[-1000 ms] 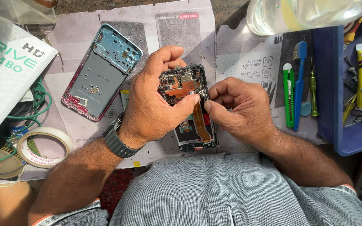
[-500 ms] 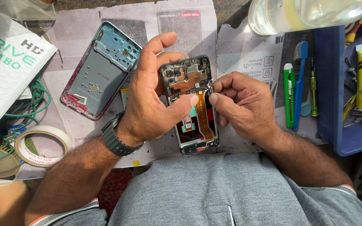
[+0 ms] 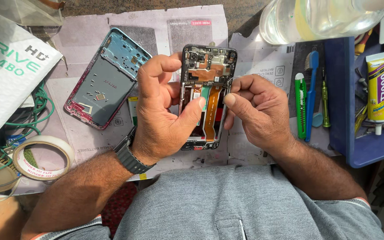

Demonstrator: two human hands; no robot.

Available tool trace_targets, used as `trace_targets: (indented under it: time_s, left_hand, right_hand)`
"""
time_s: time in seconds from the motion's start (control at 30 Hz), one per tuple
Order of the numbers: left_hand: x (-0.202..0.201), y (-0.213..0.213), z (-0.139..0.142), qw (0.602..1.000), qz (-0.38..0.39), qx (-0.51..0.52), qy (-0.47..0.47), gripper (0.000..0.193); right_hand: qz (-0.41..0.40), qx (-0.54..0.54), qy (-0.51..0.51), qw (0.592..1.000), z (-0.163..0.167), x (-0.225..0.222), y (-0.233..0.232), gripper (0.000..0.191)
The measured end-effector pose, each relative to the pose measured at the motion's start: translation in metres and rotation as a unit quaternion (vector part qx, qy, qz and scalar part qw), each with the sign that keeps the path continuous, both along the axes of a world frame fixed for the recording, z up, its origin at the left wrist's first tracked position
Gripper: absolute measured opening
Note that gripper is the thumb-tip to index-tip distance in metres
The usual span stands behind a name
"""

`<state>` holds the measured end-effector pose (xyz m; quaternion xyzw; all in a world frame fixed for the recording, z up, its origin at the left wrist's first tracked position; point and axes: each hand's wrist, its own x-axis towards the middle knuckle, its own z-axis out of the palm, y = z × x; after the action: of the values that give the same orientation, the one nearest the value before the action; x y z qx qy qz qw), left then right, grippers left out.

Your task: The person uses a small metal tool to carefully pry and adjust components inside a disassembled smartphone. The hands repeatedly lift and reposition internal parts and connectors while the phone remains open on the workbench.

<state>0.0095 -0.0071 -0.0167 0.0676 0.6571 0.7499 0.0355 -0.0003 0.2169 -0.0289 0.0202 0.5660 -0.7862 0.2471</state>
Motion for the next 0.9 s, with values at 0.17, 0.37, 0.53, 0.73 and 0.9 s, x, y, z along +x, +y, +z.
trace_targets:
  time_s: [0.17,0.37,0.53,0.73,0.9]
  left_hand:
    - [-0.006,-0.008,0.007,0.999,-0.015,-0.017,-0.043,0.076]
    - [-0.016,-0.017,0.006,0.994,-0.028,-0.092,-0.059,0.066]
    - [-0.016,-0.018,0.001,0.968,-0.007,-0.247,0.053,0.062]
    - [-0.013,-0.02,-0.004,0.976,-0.018,-0.215,0.024,0.073]
    - [-0.014,-0.019,-0.01,0.997,-0.047,-0.03,-0.045,0.087]
  right_hand:
    - [0.035,0.037,0.007,0.999,0.002,-0.002,0.0,0.019]
    - [0.066,0.055,-0.006,0.996,0.001,0.0,-0.001,0.019]
    - [0.091,0.106,0.006,0.99,0.002,0.001,-0.002,0.016]
    - [0.085,0.087,-0.014,0.992,0.003,0.002,-0.002,0.017]
    - [0.08,0.058,-0.019,0.995,0.004,0.001,0.0,0.018]
